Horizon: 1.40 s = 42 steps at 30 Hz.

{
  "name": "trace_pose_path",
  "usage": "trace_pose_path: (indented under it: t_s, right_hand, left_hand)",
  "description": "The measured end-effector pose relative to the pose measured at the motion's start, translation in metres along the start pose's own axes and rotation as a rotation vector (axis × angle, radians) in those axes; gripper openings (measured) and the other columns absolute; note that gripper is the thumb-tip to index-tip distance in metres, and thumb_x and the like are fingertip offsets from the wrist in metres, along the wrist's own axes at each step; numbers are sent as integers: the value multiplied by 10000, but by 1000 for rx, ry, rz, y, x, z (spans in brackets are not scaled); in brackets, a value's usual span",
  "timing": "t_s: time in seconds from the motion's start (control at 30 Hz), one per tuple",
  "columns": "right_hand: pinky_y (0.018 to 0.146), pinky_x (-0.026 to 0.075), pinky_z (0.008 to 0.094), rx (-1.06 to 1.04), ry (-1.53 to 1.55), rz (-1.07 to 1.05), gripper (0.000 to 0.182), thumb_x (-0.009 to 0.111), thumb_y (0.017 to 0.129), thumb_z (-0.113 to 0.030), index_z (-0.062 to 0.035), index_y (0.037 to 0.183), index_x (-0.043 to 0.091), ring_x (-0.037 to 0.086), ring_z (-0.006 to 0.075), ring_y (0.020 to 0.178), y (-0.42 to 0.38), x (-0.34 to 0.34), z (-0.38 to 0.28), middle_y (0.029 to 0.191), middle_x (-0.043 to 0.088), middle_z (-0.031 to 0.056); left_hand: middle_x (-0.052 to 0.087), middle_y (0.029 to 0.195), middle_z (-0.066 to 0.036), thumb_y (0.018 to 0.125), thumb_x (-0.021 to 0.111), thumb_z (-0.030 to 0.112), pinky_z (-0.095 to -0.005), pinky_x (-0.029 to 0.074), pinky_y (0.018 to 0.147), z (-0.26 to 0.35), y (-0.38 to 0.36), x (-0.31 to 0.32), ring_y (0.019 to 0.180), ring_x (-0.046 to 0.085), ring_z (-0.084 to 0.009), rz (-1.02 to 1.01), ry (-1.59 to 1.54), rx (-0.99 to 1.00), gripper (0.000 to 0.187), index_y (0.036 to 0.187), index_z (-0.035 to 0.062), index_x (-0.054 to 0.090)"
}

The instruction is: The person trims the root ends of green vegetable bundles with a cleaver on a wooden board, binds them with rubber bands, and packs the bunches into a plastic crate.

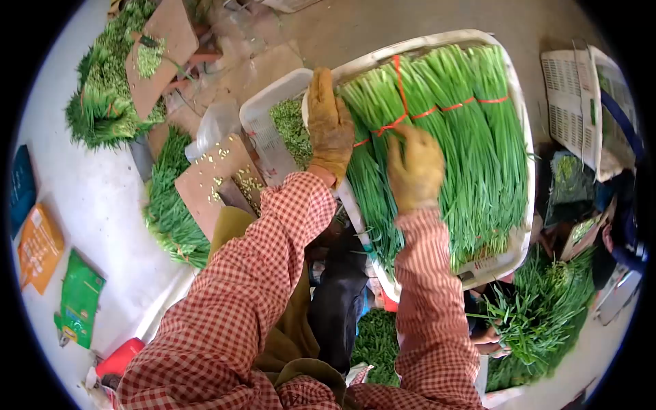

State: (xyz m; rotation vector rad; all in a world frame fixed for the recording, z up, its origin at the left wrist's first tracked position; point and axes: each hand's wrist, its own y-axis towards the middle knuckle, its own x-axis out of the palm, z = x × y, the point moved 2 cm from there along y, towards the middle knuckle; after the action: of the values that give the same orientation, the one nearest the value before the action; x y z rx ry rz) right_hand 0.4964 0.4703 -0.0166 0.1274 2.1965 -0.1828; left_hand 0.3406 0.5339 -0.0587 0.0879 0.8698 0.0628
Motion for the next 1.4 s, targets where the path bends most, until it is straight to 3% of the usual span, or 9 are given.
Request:
trace_pose_path:
  t_s: [0.07, 0.23, 0.5, 0.63, 0.8, 0.87, 1.03, 1.27, 1.4]
  right_hand:
    - [961, 417, 423, -85, 17, -66, 323, 635, 871, -308, -123, 1134, 611, 563, 278, 1100, 31, 33, -16, 1159, 616, 89]
    - [992, 377, 478, -270, -202, 37, 574, 637, 850, -457, -263, 1367, 480, 497, 289, 1191, 63, 81, 15, 1351, 492, 79]
    - [1004, 364, 461, -296, -126, 31, 534, 647, 859, -404, -243, 1350, 514, 484, 297, 1203, 58, 75, 12, 1371, 474, 87]
    - [962, 417, 445, -28, 135, 197, 395, 587, 894, -211, -51, 1254, 562, 557, 341, 1093, 17, 49, 14, 1269, 571, 142]
    - [928, 431, 446, -114, -63, 196, 312, 572, 890, -154, -80, 1192, 602, 567, 328, 1085, -17, 50, 19, 1188, 622, 117]
    - [904, 443, 438, 51, 130, 24, 246, 574, 894, -162, -116, 1127, 642, 590, 299, 1044, 4, 43, 26, 1115, 656, 91]
    - [739, 510, 418, 242, 222, 2, 219, 554, 923, -257, -140, 1040, 697, 662, 312, 821, 45, 47, 28, 903, 701, 122]
    - [768, 522, 414, 369, -105, -154, 280, 547, 928, -372, -194, 1073, 708, 681, 299, 874, 84, 52, 4, 954, 710, 114]
    - [805, 523, 405, 450, 17, -161, 254, 594, 903, -370, -199, 1050, 712, 682, 293, 872, 93, 62, 11, 981, 713, 91]
  left_hand:
    - [335, 1473, -235, 902, 423, 43, -437, 213, 1171, -22, -18, -2, 1396, 277, -391, -93, -113, -145, 535, 1427, -21, 339]
    - [421, 1417, -195, 807, 632, 115, -468, 265, 1135, -26, -7, -2, 1335, 378, -337, -49, 140, 35, 609, 1371, 8, 427]
    - [541, 1311, -147, 822, 634, 176, -480, 318, 1091, -16, 14, -14, 1241, 479, -314, -207, 75, 266, 374, 1174, 67, 573]
    - [541, 1334, -132, 861, 587, 190, -490, 274, 1115, 17, 26, -16, 1300, 440, -306, -76, -5, 342, 369, 1212, 74, 581]
    - [510, 1390, -106, 924, 524, 299, -479, 248, 1138, 15, 15, 30, 1356, 379, -307, -261, 183, 459, 418, 1259, 54, 574]
    - [515, 1379, -108, 905, 564, 305, -471, 262, 1136, 5, 11, 27, 1354, 379, -319, -272, 144, 449, 421, 1236, 46, 581]
    - [525, 1365, -93, 868, 624, 257, -477, 276, 1132, -5, 0, 26, 1343, 387, -333, -175, 107, 395, 387, 1205, 66, 595]
    - [518, 1375, -75, 867, 612, 273, -471, 271, 1140, -9, -4, 28, 1346, 387, -308, -145, 117, 344, 397, 1210, 73, 597]
    - [514, 1380, -60, 867, 609, 280, -462, 263, 1147, -11, -6, 30, 1362, 372, -280, -143, 133, 328, 399, 1213, 80, 596]
